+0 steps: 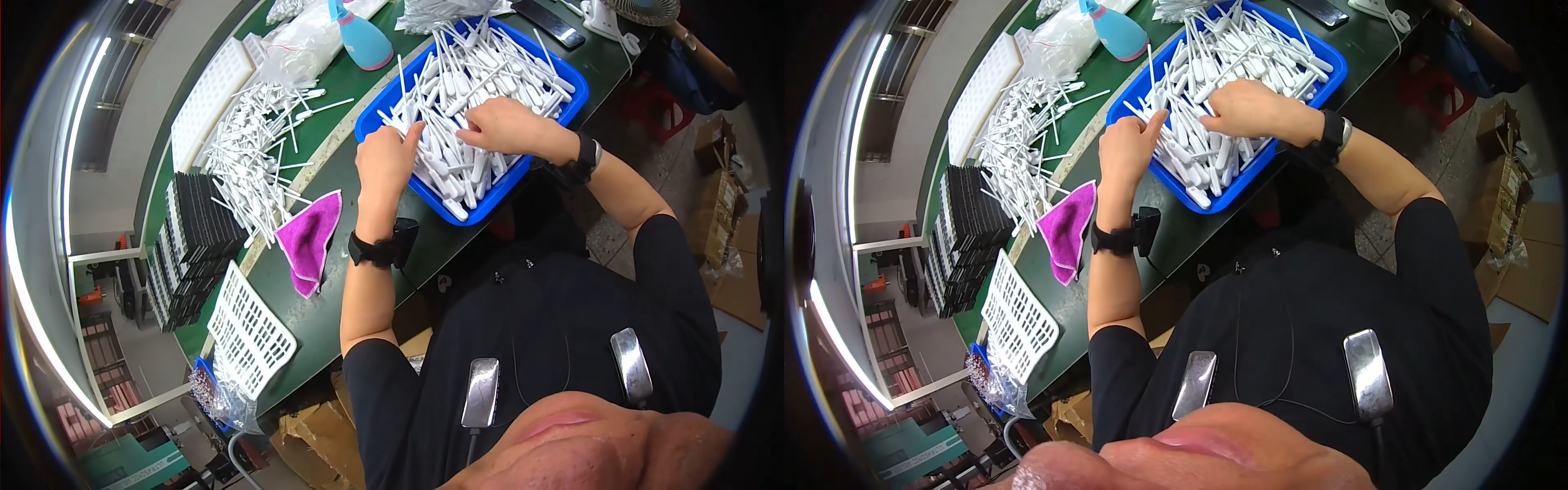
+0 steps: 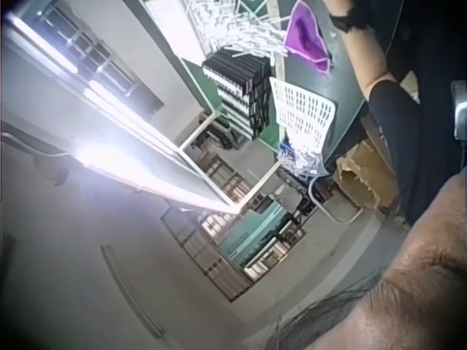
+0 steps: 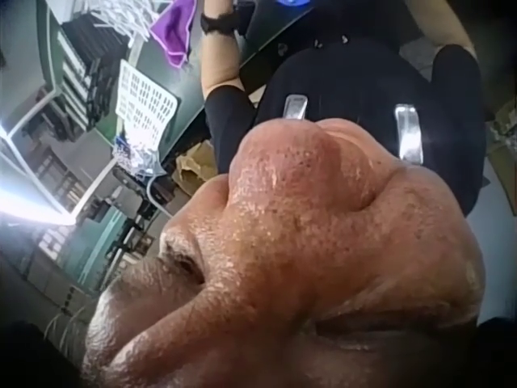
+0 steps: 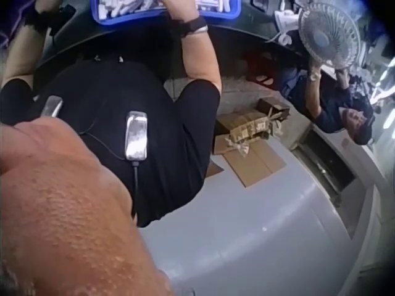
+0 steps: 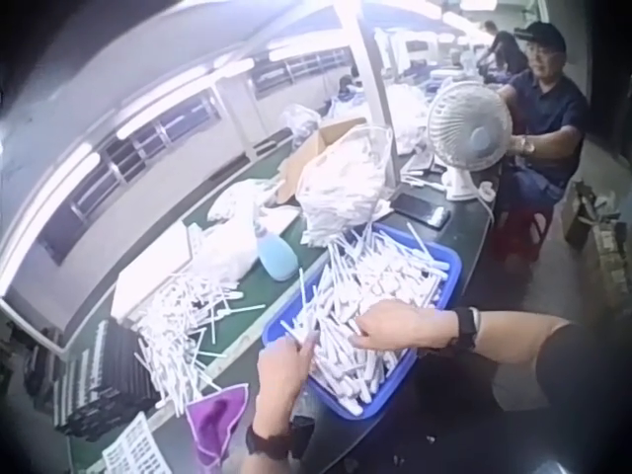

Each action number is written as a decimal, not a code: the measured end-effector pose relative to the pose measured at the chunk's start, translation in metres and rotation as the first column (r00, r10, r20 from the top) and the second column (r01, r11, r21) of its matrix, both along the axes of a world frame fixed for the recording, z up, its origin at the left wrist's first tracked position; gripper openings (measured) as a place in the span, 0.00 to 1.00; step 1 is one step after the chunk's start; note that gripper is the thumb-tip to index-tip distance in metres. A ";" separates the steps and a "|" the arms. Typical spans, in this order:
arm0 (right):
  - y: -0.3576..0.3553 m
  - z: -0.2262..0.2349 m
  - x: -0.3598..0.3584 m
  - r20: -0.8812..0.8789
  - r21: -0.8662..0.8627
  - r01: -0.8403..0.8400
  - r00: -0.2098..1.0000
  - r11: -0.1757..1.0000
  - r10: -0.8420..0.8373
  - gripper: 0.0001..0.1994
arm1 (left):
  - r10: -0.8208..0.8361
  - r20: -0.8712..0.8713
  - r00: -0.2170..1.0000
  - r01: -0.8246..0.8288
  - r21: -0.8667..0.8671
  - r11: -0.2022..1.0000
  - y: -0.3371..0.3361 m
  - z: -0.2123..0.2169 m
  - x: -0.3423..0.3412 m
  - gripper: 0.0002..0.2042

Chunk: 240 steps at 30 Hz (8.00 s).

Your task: The person picks up white swabs from a blue tray and a table by hand, gathers them into bundles, and places them into a plastic bag. They repeat this process, occasionally sealing a filled bag and placing it into a cardboard box.

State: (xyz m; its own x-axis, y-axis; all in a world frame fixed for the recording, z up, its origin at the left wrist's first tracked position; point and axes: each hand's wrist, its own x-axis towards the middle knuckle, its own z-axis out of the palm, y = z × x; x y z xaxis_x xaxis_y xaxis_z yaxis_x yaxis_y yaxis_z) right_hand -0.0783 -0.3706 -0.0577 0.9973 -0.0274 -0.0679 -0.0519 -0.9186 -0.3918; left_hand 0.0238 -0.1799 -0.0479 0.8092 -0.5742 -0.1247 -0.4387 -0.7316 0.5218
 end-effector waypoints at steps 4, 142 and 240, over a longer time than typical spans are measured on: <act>0.015 -0.007 0.010 0.122 -0.119 0.008 0.993 0.993 0.007 0.22 | -0.116 0.472 0.874 0.016 0.210 0.977 0.005 -0.015 -0.013 0.23; -0.180 0.122 0.078 0.578 0.732 0.050 0.484 0.680 -0.658 0.10 | -0.768 0.437 0.468 0.451 0.629 0.633 -0.288 0.153 0.130 0.21; -0.330 0.092 0.179 0.247 0.955 -0.197 0.123 0.221 -0.961 0.07 | -0.230 0.339 0.912 0.314 -0.216 0.925 -0.340 0.020 0.221 0.35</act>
State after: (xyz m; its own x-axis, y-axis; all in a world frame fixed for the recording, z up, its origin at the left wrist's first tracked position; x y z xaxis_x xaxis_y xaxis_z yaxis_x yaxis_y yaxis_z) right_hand 0.1010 -0.7005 0.0342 0.1940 -0.9533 0.2316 0.5556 -0.0878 -0.8268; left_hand 0.2453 -0.5198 -0.0279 0.5906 -0.7552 0.2845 -0.7676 -0.4169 0.4868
